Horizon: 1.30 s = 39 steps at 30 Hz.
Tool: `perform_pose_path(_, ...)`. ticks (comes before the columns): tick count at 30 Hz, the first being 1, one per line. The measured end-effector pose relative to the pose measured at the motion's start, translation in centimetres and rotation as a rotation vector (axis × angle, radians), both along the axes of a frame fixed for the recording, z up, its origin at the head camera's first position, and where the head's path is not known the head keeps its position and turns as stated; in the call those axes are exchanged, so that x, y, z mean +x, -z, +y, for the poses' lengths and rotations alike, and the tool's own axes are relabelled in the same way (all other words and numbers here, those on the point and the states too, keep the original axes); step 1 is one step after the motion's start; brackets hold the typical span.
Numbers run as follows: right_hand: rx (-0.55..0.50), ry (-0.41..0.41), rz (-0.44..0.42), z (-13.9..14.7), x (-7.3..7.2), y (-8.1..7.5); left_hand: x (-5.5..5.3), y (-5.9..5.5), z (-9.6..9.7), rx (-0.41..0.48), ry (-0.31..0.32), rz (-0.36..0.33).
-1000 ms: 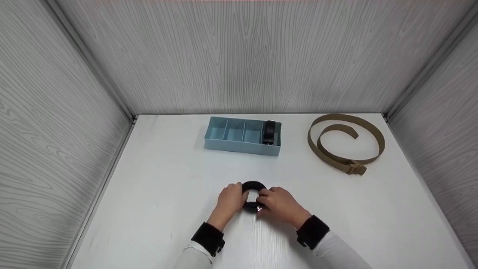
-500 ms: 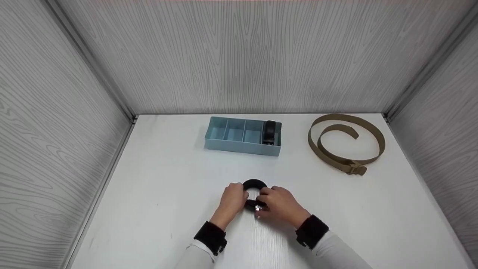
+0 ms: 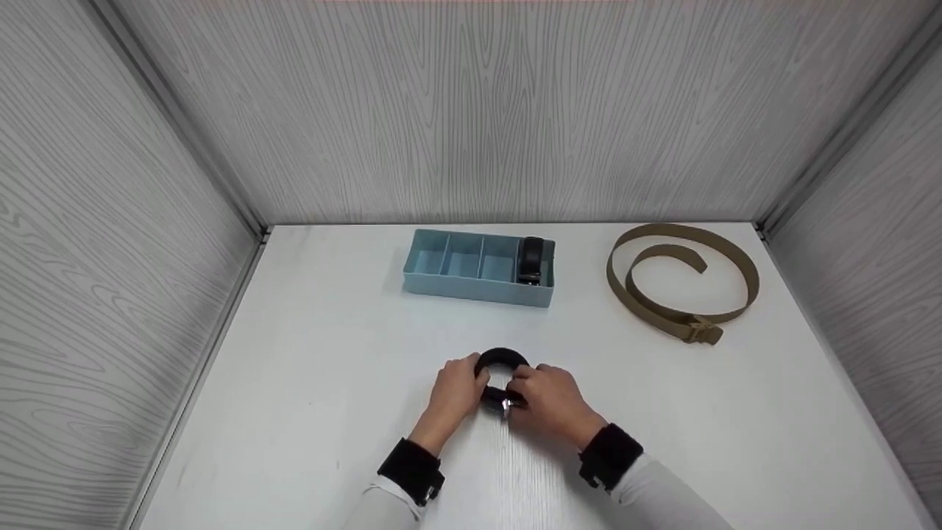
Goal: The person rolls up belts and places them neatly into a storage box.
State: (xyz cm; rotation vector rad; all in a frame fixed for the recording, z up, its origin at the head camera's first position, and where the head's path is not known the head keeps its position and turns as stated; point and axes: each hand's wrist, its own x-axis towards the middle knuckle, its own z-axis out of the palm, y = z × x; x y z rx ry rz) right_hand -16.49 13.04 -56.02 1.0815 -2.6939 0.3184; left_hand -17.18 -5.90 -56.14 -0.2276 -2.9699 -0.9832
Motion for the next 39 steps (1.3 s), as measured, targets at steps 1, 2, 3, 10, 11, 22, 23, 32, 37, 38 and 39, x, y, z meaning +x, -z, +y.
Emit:
perform_pose_path(1, -0.017, 0.008, -0.005, 0.1, -0.1, -0.2, 0.0, -0.2, 0.0, 0.017, -0.002, -0.005)
perform_pose_path(2, -0.035, 0.016, -0.007, 0.1, -0.2, -0.4, 0.0, -0.5, 0.1, 0.033, -0.005, -0.013)
perform_pose_path(3, -0.056, 0.025, -0.013, 0.1, -0.2, -0.6, 0.1, -0.9, 0.1, 0.057, -0.01, -0.019)
perform_pose_path(10, -0.243, 0.116, -0.026, 0.4, -0.7, -1.9, 0.1, -3.3, 0.3, 0.39, -0.042, -0.026)
perform_pose_path(11, -0.264, 0.126, -0.023, 0.4, -0.8, -2.0, 0.1, -3.6, 0.3, 0.433, -0.047, -0.031)
perform_pose_path(22, -0.405, 0.141, 0.01, -0.4, -0.6, -1.8, 0.2, -5.2, 0.9, 0.519, -0.129, 0.028)
perform_pose_path(23, -0.41, 0.143, 0.015, -0.5, -0.6, -1.7, 0.2, -5.2, 0.9, 0.522, -0.13, 0.035)
perform_pose_path(32, -0.394, 0.133, -0.011, -0.4, -0.4, -1.4, 0.5, -5.2, 1.4, 0.489, -0.11, 0.142)
perform_pose_path(37, -0.363, 0.086, -0.1, -0.2, -0.4, -1.6, 0.6, -5.2, 1.5, 0.437, -0.096, 0.224)
perform_pose_path(38, -0.358, 0.075, -0.123, -0.1, -0.4, -1.7, 0.6, -5.2, 1.5, 0.426, -0.092, 0.237)
perform_pose_path(39, -0.354, 0.062, -0.145, 0.0, -0.4, -1.8, 0.6, -5.2, 1.5, 0.413, -0.088, 0.246)
